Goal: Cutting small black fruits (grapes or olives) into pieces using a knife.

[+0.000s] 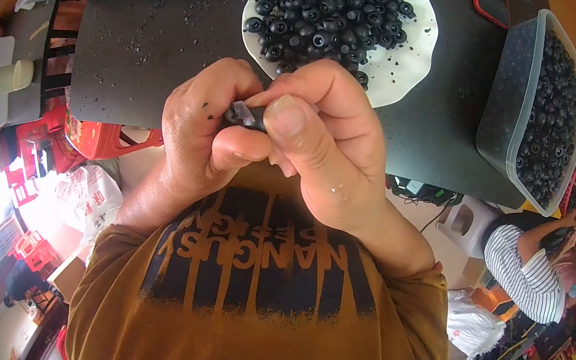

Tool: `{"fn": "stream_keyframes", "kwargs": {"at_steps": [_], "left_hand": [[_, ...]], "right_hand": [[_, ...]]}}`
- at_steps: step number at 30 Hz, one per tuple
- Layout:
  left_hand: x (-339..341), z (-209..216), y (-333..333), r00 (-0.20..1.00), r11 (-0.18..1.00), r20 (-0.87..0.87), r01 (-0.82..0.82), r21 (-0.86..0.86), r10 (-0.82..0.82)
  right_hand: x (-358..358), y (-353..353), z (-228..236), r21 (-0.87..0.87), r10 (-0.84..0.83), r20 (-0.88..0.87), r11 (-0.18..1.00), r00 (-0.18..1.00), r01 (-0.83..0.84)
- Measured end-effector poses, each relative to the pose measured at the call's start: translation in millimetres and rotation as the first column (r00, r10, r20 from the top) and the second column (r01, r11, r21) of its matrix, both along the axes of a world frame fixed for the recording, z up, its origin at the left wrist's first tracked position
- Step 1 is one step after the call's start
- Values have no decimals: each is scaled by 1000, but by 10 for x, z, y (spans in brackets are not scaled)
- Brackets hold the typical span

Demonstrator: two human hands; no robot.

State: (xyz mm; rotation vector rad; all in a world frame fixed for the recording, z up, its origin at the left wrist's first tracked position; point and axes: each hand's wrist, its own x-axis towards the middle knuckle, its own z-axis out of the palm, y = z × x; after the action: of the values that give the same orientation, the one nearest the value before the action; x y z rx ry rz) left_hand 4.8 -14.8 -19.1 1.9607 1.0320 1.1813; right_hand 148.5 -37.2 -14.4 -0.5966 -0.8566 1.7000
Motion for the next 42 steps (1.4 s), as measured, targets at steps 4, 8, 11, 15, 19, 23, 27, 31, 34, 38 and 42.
{"fn": "stream_keyframes", "kwargs": {"at_steps": [4,8,11,15,19,23,27,31,34,38,42], "left_hand": [[-6,-26,20,1000,999,-15,5,51,-5],[14,-97,7,1000,991,13,-22,135,20],[0,-76,-12,996,994,-83,21,109,-12],[22,-70,-14,994,991,-105,9,137,5],[22,-68,-13,993,991,-119,23,130,-7],[19,16,-15,997,993,-75,31,114,-23],[-18,35,-28,998,996,-36,46,-76,-48],[-33,45,-29,995,998,-94,25,-60,-31],[-18,68,-18,990,1000,-143,10,-17,-12],[1,72,-21,987,1000,-161,3,-6,-4],[32,55,-6,982,999,-188,-2,41,9]], "right_hand": [[-57,-8,-24,14,-58,-13,998,998,59],[-65,-9,-64,61,-68,23,996,997,67],[-82,-2,-101,98,-71,-40,992,997,75],[-79,-2,-96,122,-99,-18,988,995,100],[-23,-17,-85,96,-76,26,993,997,73],[-41,-10,-87,56,-49,-120,997,992,56],[-34,-3,-91,-30,-27,-192,999,981,21],[2,2,-112,-61,14,-231,998,973,-29],[1,-10,-91,-96,9,-213,995,977,-30],[1,-6,-86,-84,-28,-167,996,986,14],[2,-12,-122,-75,-24,-201,997,979,10]]}}
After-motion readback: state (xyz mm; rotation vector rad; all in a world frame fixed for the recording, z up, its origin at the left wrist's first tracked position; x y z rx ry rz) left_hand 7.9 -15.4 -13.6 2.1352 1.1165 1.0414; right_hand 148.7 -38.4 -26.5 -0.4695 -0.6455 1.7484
